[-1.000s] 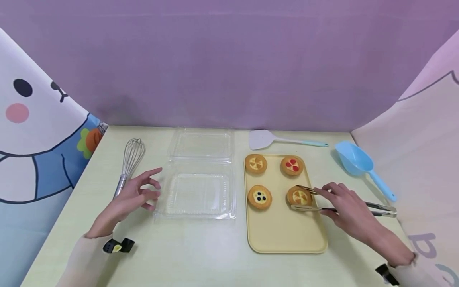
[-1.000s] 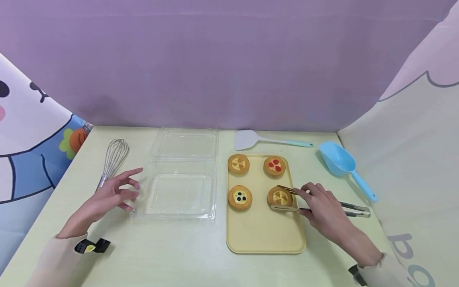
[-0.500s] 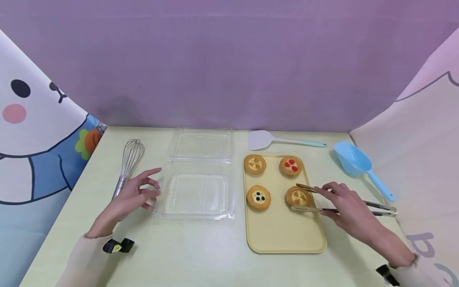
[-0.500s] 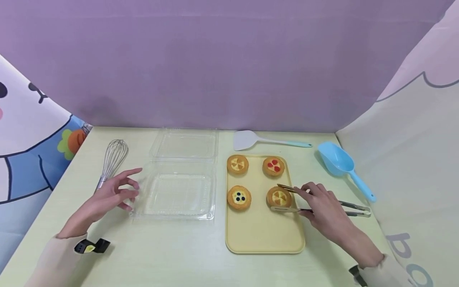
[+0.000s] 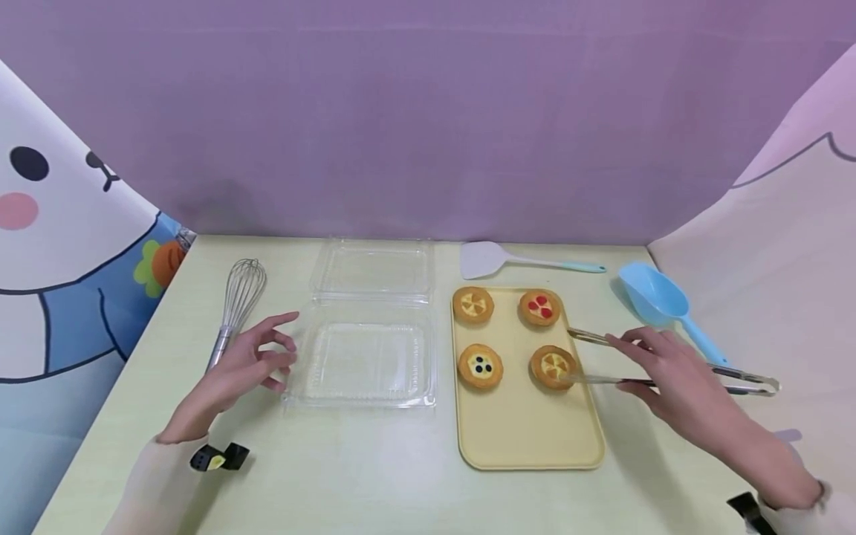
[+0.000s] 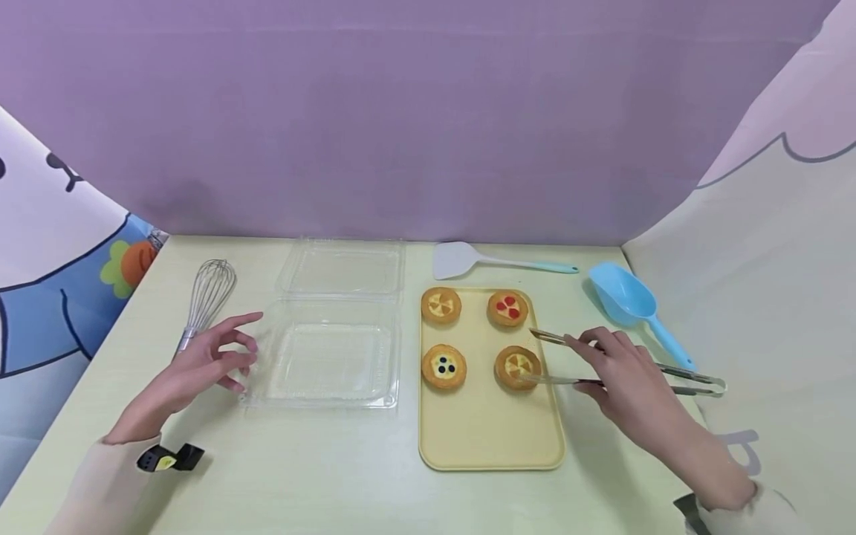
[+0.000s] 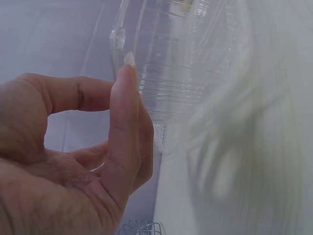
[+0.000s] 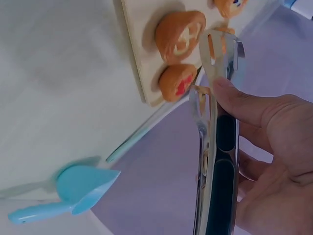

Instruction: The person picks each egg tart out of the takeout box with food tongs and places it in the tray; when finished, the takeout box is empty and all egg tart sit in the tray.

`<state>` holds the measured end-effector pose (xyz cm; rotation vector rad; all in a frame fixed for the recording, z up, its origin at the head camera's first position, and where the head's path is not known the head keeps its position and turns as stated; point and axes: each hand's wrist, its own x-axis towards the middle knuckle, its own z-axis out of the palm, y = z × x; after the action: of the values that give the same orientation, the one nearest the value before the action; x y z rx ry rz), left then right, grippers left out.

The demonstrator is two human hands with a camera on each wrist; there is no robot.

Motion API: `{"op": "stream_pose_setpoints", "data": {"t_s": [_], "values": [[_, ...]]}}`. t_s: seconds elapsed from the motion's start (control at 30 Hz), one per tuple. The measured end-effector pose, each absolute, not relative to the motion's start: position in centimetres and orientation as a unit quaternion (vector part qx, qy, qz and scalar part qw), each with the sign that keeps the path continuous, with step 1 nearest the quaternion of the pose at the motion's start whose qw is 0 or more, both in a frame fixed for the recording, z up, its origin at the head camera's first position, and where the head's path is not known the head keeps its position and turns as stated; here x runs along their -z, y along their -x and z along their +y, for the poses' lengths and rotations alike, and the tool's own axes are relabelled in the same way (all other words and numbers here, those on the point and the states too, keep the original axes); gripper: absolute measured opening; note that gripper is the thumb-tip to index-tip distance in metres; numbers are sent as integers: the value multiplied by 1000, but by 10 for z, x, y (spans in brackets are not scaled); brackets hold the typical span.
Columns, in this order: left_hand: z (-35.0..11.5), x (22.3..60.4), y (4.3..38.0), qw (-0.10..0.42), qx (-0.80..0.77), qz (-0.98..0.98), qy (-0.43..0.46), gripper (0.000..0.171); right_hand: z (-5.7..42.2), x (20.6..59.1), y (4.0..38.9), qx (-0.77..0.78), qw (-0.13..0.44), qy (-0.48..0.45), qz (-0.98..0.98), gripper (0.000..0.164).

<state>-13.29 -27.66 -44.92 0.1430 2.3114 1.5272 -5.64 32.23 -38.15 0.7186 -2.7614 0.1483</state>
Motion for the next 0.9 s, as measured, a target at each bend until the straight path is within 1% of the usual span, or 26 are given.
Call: {"op": "stream_pose_setpoints", "data": {"t_s": [0.13,0.27,0.6,0.9], "values": [[-277,448,133,182,-539,821,-50,75,331,385,67,-68,165,-240,-954,74],[-277,447,132,184,-538,821,-49,75,341,396,79,-80,183,-217,-955,72],[-274,448,132,189,-542,817,-48,76,364,432,109,-92,182,-139,-969,66],[-275,444,132,193,-545,814,-48,77,367,463,129,-108,170,-99,-974,64]]}}
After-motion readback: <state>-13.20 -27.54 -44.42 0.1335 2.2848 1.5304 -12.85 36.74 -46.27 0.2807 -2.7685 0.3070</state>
